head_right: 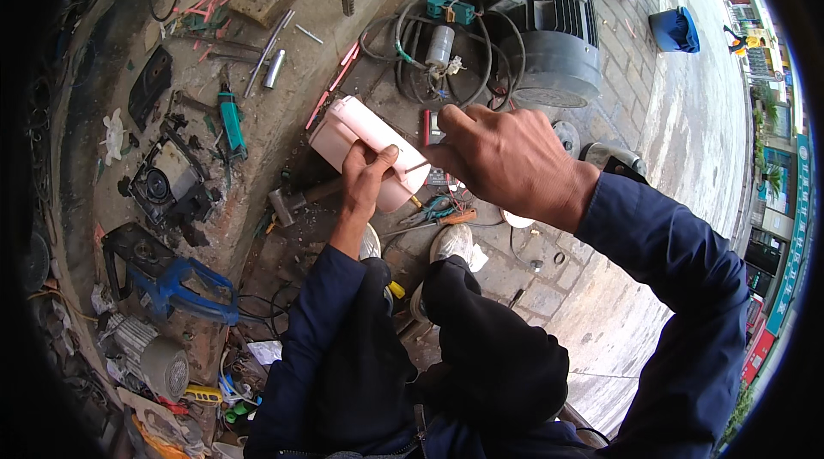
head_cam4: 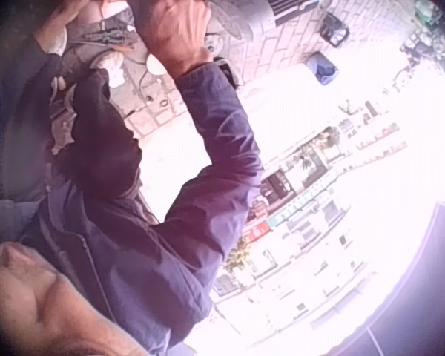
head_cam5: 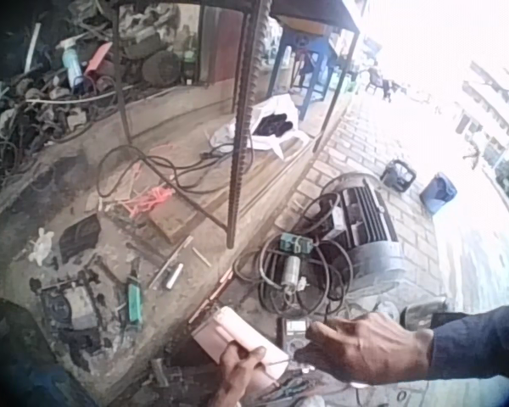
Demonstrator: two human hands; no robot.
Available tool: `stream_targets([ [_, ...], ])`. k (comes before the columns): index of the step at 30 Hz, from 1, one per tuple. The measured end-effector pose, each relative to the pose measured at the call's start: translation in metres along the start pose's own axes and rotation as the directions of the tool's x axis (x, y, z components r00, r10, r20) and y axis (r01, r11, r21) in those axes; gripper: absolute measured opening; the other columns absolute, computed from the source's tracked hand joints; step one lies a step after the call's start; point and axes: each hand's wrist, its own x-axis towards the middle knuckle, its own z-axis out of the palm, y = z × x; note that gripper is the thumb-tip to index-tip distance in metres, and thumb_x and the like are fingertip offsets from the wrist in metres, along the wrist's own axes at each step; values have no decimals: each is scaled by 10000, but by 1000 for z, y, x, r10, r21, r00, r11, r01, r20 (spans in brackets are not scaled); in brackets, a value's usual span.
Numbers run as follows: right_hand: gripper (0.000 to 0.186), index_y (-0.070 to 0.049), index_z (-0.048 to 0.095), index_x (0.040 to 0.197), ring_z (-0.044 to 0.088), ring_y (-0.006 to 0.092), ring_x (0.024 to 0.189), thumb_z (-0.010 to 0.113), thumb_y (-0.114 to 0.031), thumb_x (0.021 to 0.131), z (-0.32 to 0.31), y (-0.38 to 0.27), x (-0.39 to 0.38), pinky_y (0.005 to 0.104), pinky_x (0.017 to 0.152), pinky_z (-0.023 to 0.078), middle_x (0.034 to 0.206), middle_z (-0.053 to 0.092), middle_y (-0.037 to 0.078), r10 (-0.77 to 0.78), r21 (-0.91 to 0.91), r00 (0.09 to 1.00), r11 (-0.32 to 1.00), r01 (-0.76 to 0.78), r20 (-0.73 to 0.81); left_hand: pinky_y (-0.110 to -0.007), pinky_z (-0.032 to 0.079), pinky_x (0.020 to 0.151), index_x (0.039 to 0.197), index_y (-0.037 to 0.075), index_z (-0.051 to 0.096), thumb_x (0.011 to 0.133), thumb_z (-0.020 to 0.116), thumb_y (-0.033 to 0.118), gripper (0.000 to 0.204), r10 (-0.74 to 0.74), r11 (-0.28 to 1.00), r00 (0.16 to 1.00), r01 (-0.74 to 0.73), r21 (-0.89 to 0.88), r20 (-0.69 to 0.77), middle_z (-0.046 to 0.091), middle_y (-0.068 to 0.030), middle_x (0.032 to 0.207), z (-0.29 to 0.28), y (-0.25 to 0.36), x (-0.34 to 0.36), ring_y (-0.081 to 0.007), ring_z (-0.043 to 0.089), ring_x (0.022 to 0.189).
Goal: The person repairs a pink electric kettle by testing its internal components with a multimeter, stripping and twisting wires, and reassembling the base. They use a screwdriver to open the kettle and secure the parts back together.
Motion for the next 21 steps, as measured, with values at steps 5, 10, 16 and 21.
stream_targets([
  [5,235,-33,573,1125,633,344,867,696,-75,930,5,-2,-2,437,714,535,987,565,131,-245,138,960,955,262,-133,-336,592,869,1244,6,588,991,710,94,294,-22,999,999,23,43,-24,666,-75,1151,0,-1,1,-170,666,1015],
  [10,193,-45,624,1111,669,314,955,694,-13,934,9,-8,-2,425,785,575,1068,592,118,-42,274,996,960,61,-72,-340,593,876,1248,4,587,991,709,94,298,-5,1000,1000,5,-14,4,667,-77,1155,0,0,0,-173,668,1025],
  [16,177,-4,555,1091,626,377,676,650,-94,971,8,-3,5,439,590,524,946,563,166,-289,154,916,928,340,-280,-305,540,732,1122,-6,584,986,702,65,194,25,998,999,-27,-49,-38,668,-72,976,9,7,-4,-147,640,807],
  [21,205,-25,562,1099,643,351,832,664,-43,922,10,-7,-1,441,712,547,1019,560,149,-92,200,992,974,108,-90,-304,539,734,1124,-7,581,989,698,63,192,30,997,999,-32,-65,-30,667,-75,970,12,13,-3,-149,642,811],
])
